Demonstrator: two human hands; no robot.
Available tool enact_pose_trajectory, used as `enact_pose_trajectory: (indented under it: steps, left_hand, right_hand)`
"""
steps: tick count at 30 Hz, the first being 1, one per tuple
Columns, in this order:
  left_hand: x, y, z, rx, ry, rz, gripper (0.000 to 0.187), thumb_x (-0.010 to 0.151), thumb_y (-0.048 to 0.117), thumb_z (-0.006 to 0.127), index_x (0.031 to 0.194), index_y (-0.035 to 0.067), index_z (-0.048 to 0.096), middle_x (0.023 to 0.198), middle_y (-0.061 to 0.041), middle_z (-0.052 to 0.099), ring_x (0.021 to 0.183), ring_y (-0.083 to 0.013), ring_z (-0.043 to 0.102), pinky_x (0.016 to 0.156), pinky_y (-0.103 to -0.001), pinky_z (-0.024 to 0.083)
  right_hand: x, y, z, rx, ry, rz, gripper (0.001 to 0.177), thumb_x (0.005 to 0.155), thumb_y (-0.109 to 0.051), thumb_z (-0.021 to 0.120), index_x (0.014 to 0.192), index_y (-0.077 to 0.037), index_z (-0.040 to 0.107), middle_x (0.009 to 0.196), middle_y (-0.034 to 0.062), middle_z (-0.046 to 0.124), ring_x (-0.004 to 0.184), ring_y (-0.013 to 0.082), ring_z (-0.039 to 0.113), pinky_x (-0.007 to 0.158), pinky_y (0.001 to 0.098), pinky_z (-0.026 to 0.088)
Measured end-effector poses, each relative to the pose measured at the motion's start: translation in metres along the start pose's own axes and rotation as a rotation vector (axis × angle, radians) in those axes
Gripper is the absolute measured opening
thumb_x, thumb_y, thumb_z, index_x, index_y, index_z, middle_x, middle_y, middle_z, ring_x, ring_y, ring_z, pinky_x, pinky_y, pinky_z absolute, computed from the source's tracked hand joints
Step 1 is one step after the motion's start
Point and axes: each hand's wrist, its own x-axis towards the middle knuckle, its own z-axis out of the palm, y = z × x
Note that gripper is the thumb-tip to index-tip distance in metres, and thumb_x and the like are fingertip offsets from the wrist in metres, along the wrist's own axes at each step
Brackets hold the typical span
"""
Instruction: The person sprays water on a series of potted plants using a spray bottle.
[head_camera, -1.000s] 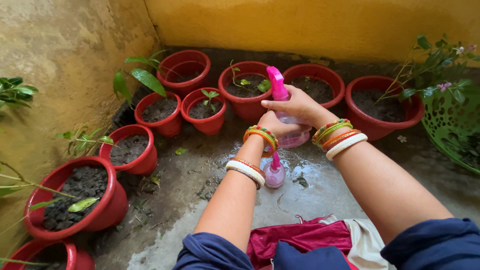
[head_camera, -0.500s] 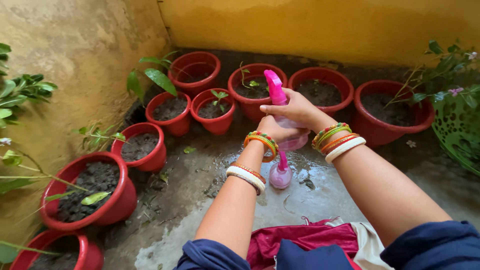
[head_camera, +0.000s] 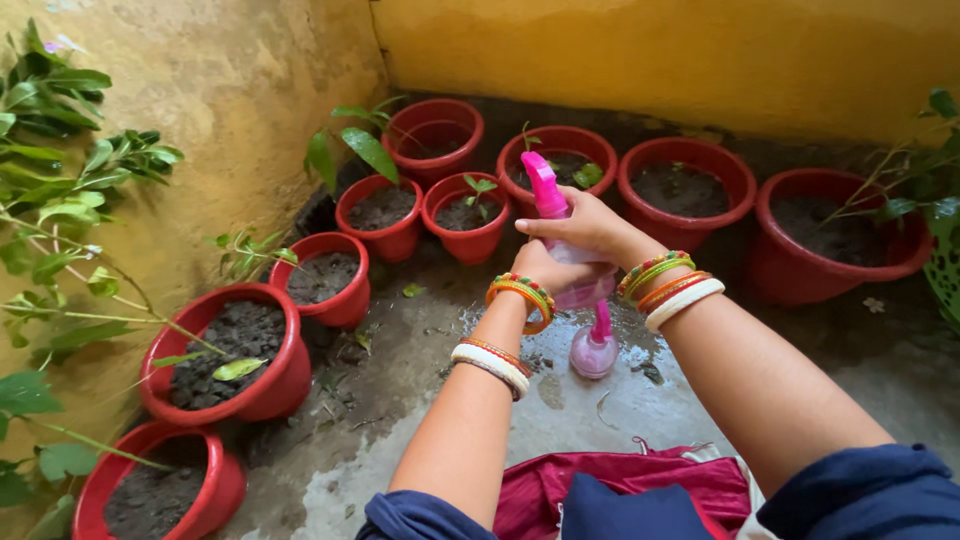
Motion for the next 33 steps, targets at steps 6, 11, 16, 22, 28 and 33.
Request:
enact_pose_trajectory:
  steps: [6, 11, 16, 22, 28, 33]
  left_hand:
    - [0.001, -0.006, -0.003, -0.01, -0.004, 0.012, 0.071, 0.06, 0.033, 0.092, 0.121, 0.004, 0.07, 0.111, -0.008, 0.078, 0.1, -0.018, 0.075, 0.087, -0.034, 0.059]
    - [-0.001, -0.01, -0.007, -0.042, -0.001, 0.021, 0.072, 0.059, 0.032, 0.093, 0.122, 0.005, 0.068, 0.112, -0.008, 0.077, 0.099, -0.0181, 0.075, 0.087, -0.034, 0.058]
    - [-0.001, -0.015, -0.01, 0.014, 0.018, 0.046, 0.072, 0.058, 0.031, 0.094, 0.119, 0.005, 0.068, 0.11, -0.008, 0.077, 0.098, -0.0184, 0.074, 0.086, -0.035, 0.059]
    - [0.0, -0.021, -0.012, 0.014, -0.015, 0.038, 0.069, 0.06, 0.031, 0.092, 0.119, 0.004, 0.069, 0.109, -0.008, 0.077, 0.098, -0.0185, 0.075, 0.088, -0.034, 0.059]
    - [-0.002, -0.02, -0.011, -0.049, -0.052, 0.054, 0.071, 0.059, 0.033, 0.091, 0.119, 0.003, 0.069, 0.11, -0.009, 0.078, 0.099, -0.0197, 0.076, 0.088, -0.035, 0.059]
    - [-0.006, -0.014, -0.019, 0.067, 0.007, -0.042, 0.079, 0.055, 0.036, 0.092, 0.123, 0.005, 0.068, 0.113, -0.01, 0.077, 0.103, -0.02, 0.075, 0.092, -0.034, 0.057]
  right_hand:
    - [0.0, -0.004, 0.006, -0.013, -0.015, -0.001, 0.059, 0.075, -0.042, 0.086, 0.117, -0.005, 0.067, 0.095, 0.0024, 0.069, 0.084, 0.0111, 0.062, 0.077, 0.0314, 0.054]
    - [0.0, -0.006, 0.01, 0.014, -0.026, 0.015, 0.059, 0.074, -0.041, 0.087, 0.118, -0.006, 0.067, 0.096, 0.0028, 0.07, 0.085, 0.0108, 0.063, 0.078, 0.0313, 0.054]
    - [0.0, -0.007, 0.013, 0.05, -0.043, 0.027, 0.064, 0.073, -0.042, 0.086, 0.122, -0.006, 0.066, 0.098, 0.0049, 0.072, 0.085, 0.0118, 0.064, 0.079, 0.0321, 0.056]
    - [-0.003, -0.007, 0.018, 0.021, 0.001, 0.038, 0.068, 0.074, -0.04, 0.087, 0.13, -0.009, 0.065, 0.101, 0.0026, 0.071, 0.089, 0.0103, 0.064, 0.081, 0.0312, 0.055]
    - [-0.002, -0.002, 0.019, 0.086, -0.004, 0.024, 0.069, 0.072, -0.041, 0.088, 0.128, -0.006, 0.067, 0.101, 0.0041, 0.073, 0.088, 0.0109, 0.065, 0.08, 0.0313, 0.056]
    - [-0.003, -0.005, 0.022, 0.054, 0.048, 0.026, 0.068, 0.071, -0.038, 0.09, 0.128, -0.008, 0.067, 0.1, 0.0034, 0.072, 0.088, 0.0109, 0.065, 0.08, 0.0313, 0.055]
